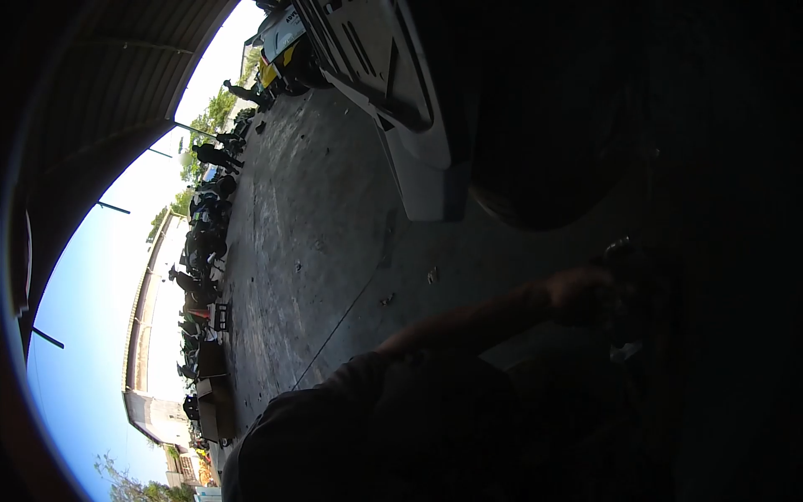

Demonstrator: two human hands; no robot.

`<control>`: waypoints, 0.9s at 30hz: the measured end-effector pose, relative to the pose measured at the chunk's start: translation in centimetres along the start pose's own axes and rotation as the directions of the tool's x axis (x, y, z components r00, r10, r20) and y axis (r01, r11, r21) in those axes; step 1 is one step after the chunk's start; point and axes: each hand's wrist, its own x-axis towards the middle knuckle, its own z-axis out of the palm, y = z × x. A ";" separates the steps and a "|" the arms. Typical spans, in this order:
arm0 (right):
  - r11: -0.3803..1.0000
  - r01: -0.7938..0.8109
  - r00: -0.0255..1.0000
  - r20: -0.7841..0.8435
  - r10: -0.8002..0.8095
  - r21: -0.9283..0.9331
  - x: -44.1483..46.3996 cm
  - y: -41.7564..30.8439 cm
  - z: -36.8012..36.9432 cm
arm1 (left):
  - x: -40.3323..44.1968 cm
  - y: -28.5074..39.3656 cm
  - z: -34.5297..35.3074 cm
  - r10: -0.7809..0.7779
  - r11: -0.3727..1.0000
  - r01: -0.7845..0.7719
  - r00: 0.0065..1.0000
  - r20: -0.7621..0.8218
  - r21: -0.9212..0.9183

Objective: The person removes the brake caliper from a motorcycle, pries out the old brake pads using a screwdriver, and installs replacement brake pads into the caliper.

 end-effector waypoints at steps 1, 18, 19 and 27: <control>1.000 0.024 1.000 -0.007 -0.024 -0.012 0.2 -0.1 0.1 | 0.1 0.2 0.0 -0.029 0.999 0.029 0.999 -0.028 0.015; 0.982 0.138 0.973 -0.170 -0.159 -0.127 -0.9 -1.8 1.3 | 0.7 -0.7 3.4 0.733 0.529 -0.526 0.679 -0.046 0.666; 0.815 0.104 0.942 -0.205 -0.265 -0.571 -2.2 -3.1 1.6 | -2.1 1.1 6.6 0.575 0.715 -0.327 0.777 -0.255 0.617; 0.969 0.178 0.969 -0.202 -0.142 0.169 -2.9 1.0 -0.4 | -2.3 1.9 3.1 0.449 0.773 -0.516 0.856 0.257 0.368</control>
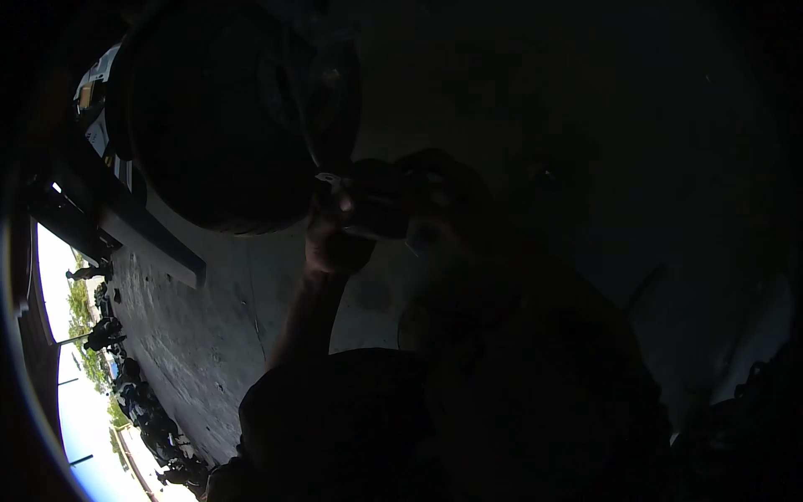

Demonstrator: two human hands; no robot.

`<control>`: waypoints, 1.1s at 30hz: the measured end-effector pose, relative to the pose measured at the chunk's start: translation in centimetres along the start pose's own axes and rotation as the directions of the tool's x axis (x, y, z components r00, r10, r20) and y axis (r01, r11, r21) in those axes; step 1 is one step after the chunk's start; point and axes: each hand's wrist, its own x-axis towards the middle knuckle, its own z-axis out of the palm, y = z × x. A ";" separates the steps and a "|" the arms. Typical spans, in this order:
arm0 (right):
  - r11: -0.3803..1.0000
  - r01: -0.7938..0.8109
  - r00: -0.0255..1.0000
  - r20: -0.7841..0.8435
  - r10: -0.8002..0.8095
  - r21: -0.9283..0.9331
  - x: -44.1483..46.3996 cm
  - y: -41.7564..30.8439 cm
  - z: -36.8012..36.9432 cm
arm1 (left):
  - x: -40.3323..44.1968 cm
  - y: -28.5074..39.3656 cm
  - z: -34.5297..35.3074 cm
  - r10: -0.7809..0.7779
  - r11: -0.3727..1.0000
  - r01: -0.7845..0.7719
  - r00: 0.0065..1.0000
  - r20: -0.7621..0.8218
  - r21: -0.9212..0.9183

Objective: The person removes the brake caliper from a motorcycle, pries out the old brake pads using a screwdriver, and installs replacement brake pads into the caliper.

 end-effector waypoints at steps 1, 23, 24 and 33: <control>1.000 0.010 0.998 0.067 -0.009 -0.017 0.1 0.2 0.4 | -0.2 0.0 0.0 -0.020 0.995 0.015 0.999 -0.043 -0.103; 0.669 0.452 0.884 0.192 -0.427 -0.591 0.6 -2.8 -0.8 | 1.7 -3.3 -0.4 0.077 0.997 -0.068 0.964 -0.255 0.043; 0.671 0.444 0.887 0.190 -0.420 -0.594 0.4 -2.6 -0.4 | 1.8 -3.6 -0.7 0.084 0.996 -0.068 0.949 -0.305 0.065; 0.642 0.357 0.928 0.181 -0.325 -0.679 0.8 -0.9 0.6 | 2.8 -3.7 0.3 0.171 0.985 -0.146 0.911 -0.376 0.095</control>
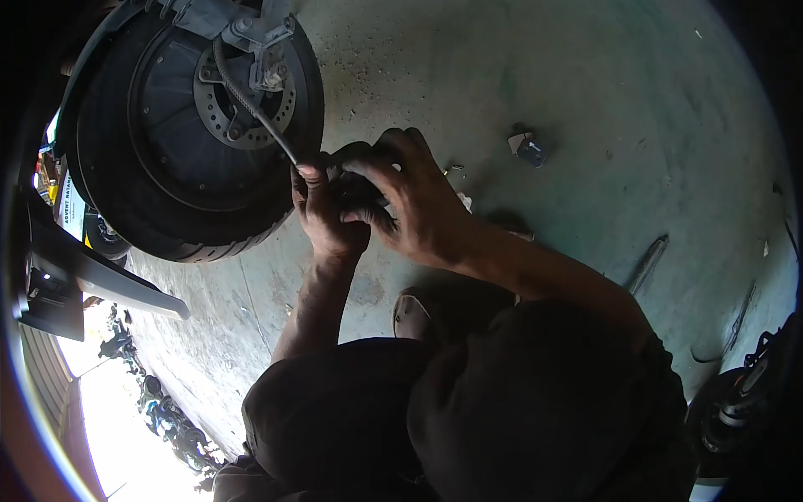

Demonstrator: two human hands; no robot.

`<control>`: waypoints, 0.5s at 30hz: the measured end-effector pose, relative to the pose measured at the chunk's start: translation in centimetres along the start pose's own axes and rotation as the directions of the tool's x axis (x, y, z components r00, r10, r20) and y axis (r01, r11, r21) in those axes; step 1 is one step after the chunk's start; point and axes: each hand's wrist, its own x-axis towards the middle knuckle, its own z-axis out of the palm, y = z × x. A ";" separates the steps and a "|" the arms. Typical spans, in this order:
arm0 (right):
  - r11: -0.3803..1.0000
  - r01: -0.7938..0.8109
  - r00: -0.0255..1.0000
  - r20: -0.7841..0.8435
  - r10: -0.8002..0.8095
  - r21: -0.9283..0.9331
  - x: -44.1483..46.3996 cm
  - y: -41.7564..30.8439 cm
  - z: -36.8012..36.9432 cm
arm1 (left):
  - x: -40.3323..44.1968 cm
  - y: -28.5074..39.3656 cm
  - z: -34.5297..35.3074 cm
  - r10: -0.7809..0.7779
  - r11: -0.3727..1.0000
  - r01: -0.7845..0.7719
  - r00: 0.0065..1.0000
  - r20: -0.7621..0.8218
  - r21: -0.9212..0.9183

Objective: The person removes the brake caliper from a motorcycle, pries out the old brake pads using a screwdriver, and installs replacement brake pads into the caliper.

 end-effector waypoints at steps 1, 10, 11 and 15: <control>0.999 -0.018 1.000 -0.008 0.018 0.040 -0.1 0.2 0.1 | -0.1 0.3 0.7 0.003 0.999 -0.004 1.000 0.020 0.051; 0.974 -0.028 1.000 0.004 0.028 0.225 1.5 1.7 -2.2 | 0.4 0.1 0.5 0.033 0.981 -0.024 0.999 -0.041 0.191; 0.982 0.034 0.999 -0.018 -0.031 0.187 1.8 1.8 -2.3 | 0.4 0.0 0.2 0.017 0.984 -0.010 0.999 -0.043 0.176; 0.973 0.028 0.993 0.105 -0.053 0.229 2.6 2.2 -2.4 | 0.5 -0.3 -0.6 0.035 0.974 -0.026 0.999 -0.038 0.226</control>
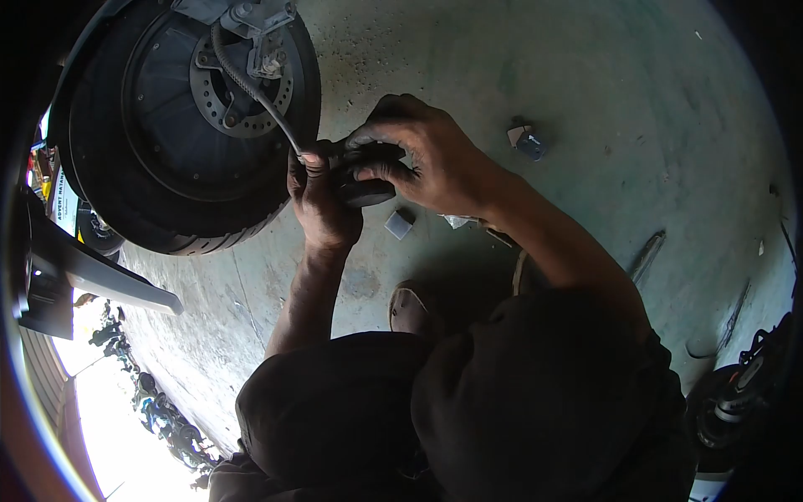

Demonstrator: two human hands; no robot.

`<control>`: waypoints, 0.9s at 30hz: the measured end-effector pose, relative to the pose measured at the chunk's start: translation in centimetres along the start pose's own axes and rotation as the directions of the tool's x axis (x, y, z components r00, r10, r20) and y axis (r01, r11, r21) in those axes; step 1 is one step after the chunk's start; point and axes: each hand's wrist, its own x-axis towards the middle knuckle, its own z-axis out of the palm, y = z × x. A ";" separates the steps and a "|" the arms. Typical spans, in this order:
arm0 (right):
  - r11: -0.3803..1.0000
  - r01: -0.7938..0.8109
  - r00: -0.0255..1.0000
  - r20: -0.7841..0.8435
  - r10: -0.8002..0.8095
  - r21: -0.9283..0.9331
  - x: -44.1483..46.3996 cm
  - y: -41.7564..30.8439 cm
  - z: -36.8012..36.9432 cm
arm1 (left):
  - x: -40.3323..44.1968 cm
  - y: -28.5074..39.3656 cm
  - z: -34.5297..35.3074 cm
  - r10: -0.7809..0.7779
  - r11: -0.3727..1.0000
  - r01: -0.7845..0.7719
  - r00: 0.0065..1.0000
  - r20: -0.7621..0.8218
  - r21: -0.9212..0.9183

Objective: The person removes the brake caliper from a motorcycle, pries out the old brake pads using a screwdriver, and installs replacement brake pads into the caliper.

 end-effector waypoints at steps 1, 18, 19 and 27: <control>1.000 0.002 1.000 0.001 -0.001 -0.020 0.1 -0.1 0.0 | -0.1 0.2 0.2 -0.013 1.000 0.013 1.000 -0.020 -0.011; 0.969 -0.157 0.986 0.090 0.142 0.193 -1.1 1.3 -1.2 | 0.6 0.4 -0.9 -0.118 0.975 0.146 0.979 0.166 -0.168; 0.948 -0.211 0.977 0.080 0.197 0.237 -1.3 1.5 -1.6 | -0.2 2.3 -0.3 -0.167 0.966 0.204 0.962 0.216 -0.161; 0.840 -0.322 0.932 -0.010 0.363 0.437 -2.7 1.9 -1.6 | 0.2 1.7 0.2 -0.005 0.998 -0.030 0.868 0.497 0.062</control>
